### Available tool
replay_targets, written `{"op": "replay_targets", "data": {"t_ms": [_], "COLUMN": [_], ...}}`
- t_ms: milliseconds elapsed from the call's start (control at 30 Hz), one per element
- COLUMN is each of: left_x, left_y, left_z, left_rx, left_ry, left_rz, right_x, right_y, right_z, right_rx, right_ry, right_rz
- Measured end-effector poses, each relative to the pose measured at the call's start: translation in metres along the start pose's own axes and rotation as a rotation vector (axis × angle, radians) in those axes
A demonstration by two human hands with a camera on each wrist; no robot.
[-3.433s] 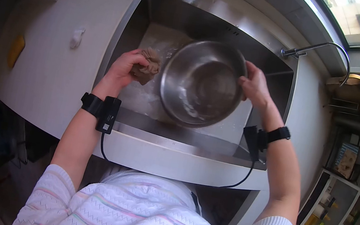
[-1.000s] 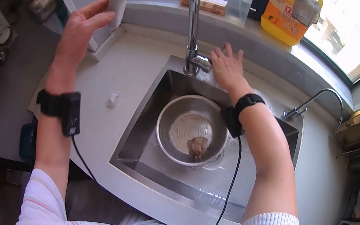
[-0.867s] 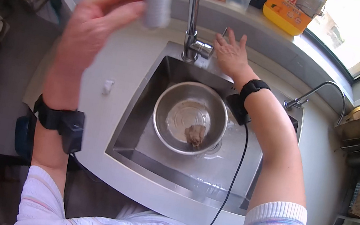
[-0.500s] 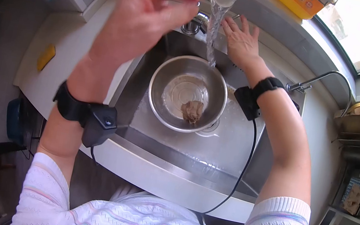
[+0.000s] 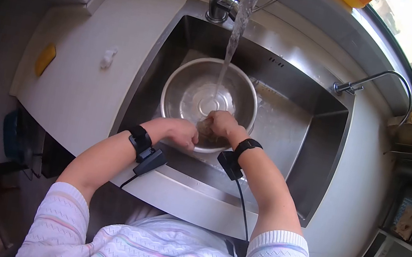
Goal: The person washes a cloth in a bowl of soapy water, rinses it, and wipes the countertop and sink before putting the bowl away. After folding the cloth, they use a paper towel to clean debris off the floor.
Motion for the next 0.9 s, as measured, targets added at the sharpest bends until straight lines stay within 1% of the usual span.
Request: {"op": "replay_targets", "data": {"t_ms": [67,133,200,233,300,333,400,433,467,500,533,567,600,633,667,700,733,767,800,867,900], "left_x": [-0.008,-0.015,0.014,0.018,0.033,0.034,0.043,0.042,0.043,0.044,0.043,0.039,0.036,0.039,0.034,0.028,0.027,0.022,0.017,0.016,0.014], "left_y": [0.001,0.003,0.014,0.015,0.024,0.023,0.028,0.025,0.027,0.029,0.025,0.021,0.019,0.028,0.033,0.035,0.029,0.018,0.01,0.005,0.001], "left_z": [-0.009,-0.023,-0.053,-0.056,-0.076,-0.08,-0.09,-0.09,-0.094,-0.1,-0.104,-0.11,-0.116,-0.108,-0.104,-0.101,-0.105,-0.112,-0.115,-0.114,-0.113], "left_rx": [0.009,0.017,0.094,0.093,0.145,0.144,0.156,0.155,0.181,0.208,0.209,0.198,0.187,0.19,0.206,0.222,0.223,0.204,0.183,0.171,0.159], "left_ry": [0.059,0.115,0.335,0.337,0.54,0.543,0.644,0.644,0.668,0.692,0.694,0.775,0.852,0.852,1.061,1.27,1.271,1.347,1.421,1.46,1.497], "left_rz": [-0.015,-0.027,0.285,0.284,0.427,0.426,0.618,0.617,0.672,0.727,0.724,0.728,0.733,0.73,0.69,0.643,0.64,0.62,0.6,0.585,0.57], "right_x": [0.022,0.037,0.023,0.023,0.017,0.022,0.036,0.032,0.027,0.026,0.032,0.026,0.029,0.033,0.031,0.018,-0.001,-0.007,-0.005,0.031,0.032], "right_y": [0.008,0.009,0.0,-0.001,-0.007,-0.004,0.004,0.003,-0.003,-0.008,-0.006,-0.012,-0.013,-0.011,-0.012,-0.023,-0.031,-0.038,-0.038,-0.014,-0.01], "right_z": [-0.002,0.022,0.038,0.037,0.022,0.016,0.012,0.019,0.028,0.047,0.055,0.056,0.05,0.039,0.028,0.0,-0.019,-0.014,-0.006,0.035,0.036], "right_rx": [-0.02,-0.11,-0.185,-0.187,-0.016,-0.018,0.024,-0.049,-0.05,-0.103,-0.154,-0.156,-0.19,-0.223,-0.223,-0.168,-0.112,-0.089,-0.09,-0.359,-0.396], "right_ry": [-0.125,-0.285,-0.583,-0.582,-1.002,-1.001,-1.172,-1.067,-1.068,-0.937,-0.804,-0.805,-0.672,-0.537,-0.538,-0.396,-0.253,-0.197,-0.2,-0.248,-0.216], "right_rz": [0.084,0.351,0.248,0.245,0.137,0.134,0.211,0.179,0.18,0.311,0.435,0.43,0.489,0.547,0.546,0.289,0.033,0.045,0.042,0.464,0.508]}}
Point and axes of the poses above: each hand's wrist, its own y-axis away from the middle knuckle, its own x-axis out of the back of the hand, z = x × y, the point moved 9 cm from there along -y, towards the middle knuckle, and after that the axes turned 10 degrees about -z, right-handed, at the moved point
